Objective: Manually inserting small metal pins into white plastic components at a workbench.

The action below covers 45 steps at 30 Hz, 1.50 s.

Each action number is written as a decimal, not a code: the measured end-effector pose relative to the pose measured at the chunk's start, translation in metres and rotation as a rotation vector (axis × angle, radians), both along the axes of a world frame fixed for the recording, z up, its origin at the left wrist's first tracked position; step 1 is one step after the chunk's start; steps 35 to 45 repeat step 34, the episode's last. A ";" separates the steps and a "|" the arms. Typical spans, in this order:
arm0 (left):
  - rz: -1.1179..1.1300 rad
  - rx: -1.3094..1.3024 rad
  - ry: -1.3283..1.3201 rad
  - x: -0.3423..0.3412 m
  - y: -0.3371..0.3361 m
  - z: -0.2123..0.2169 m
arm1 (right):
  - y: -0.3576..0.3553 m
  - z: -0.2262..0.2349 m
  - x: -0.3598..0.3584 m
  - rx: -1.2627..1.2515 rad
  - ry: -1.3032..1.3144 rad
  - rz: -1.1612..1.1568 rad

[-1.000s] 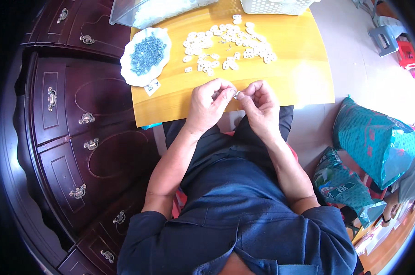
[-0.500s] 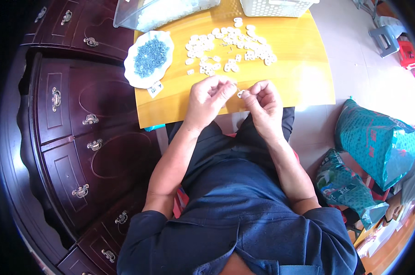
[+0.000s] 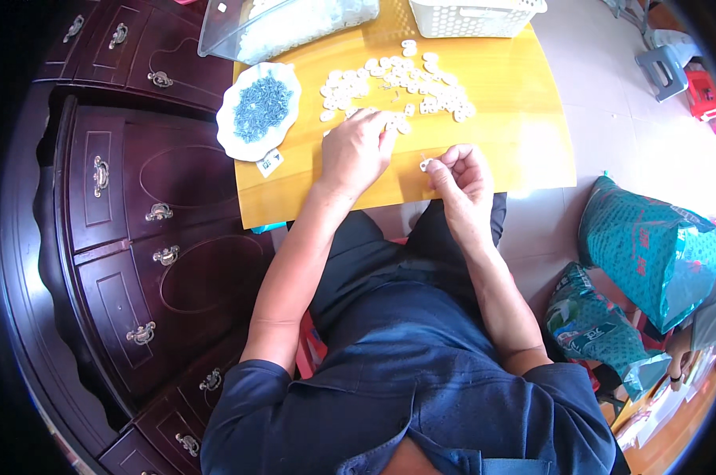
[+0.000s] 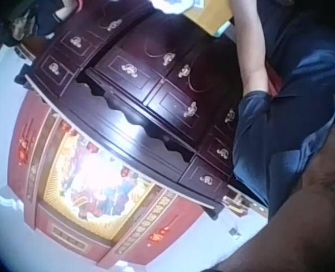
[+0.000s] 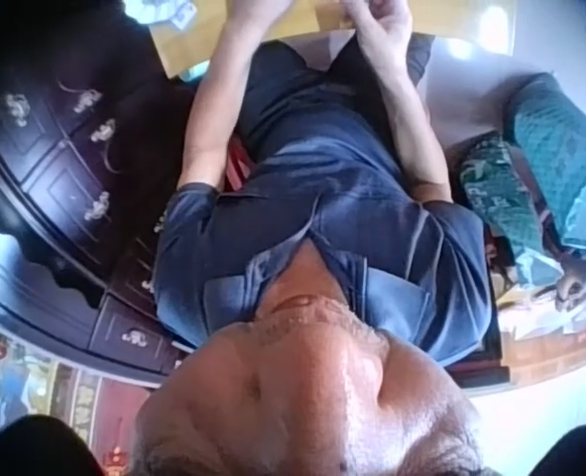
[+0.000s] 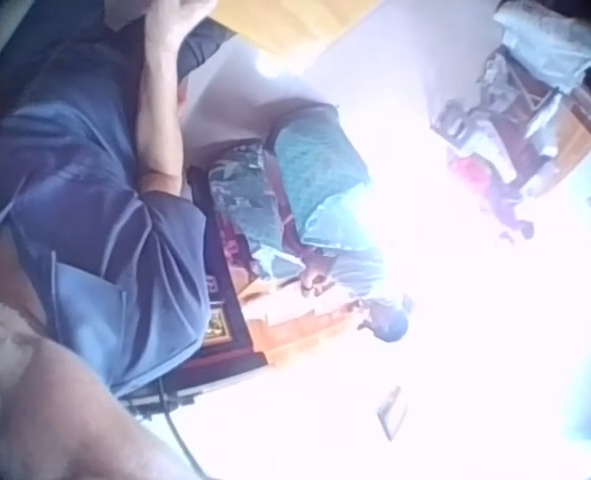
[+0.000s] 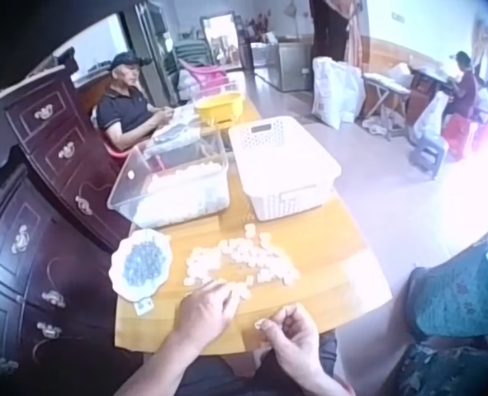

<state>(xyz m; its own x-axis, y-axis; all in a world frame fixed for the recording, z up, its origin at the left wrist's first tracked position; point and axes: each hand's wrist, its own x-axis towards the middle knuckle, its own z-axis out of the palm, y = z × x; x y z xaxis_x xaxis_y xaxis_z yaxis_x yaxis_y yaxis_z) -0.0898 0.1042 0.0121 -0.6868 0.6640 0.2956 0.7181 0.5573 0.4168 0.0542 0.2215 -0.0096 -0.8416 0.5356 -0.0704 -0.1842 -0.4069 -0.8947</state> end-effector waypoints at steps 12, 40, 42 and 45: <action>0.000 0.000 -0.007 0.004 0.000 0.000 | 0.000 0.001 0.000 0.032 -0.029 0.007; -0.135 0.665 -0.788 0.049 -0.011 0.000 | 0.004 0.002 0.002 -0.112 0.001 -0.074; -0.135 0.665 -0.788 0.049 -0.011 0.000 | 0.004 0.002 0.002 -0.112 0.001 -0.074; -0.135 0.665 -0.788 0.049 -0.011 0.000 | 0.004 0.002 0.002 -0.112 0.001 -0.074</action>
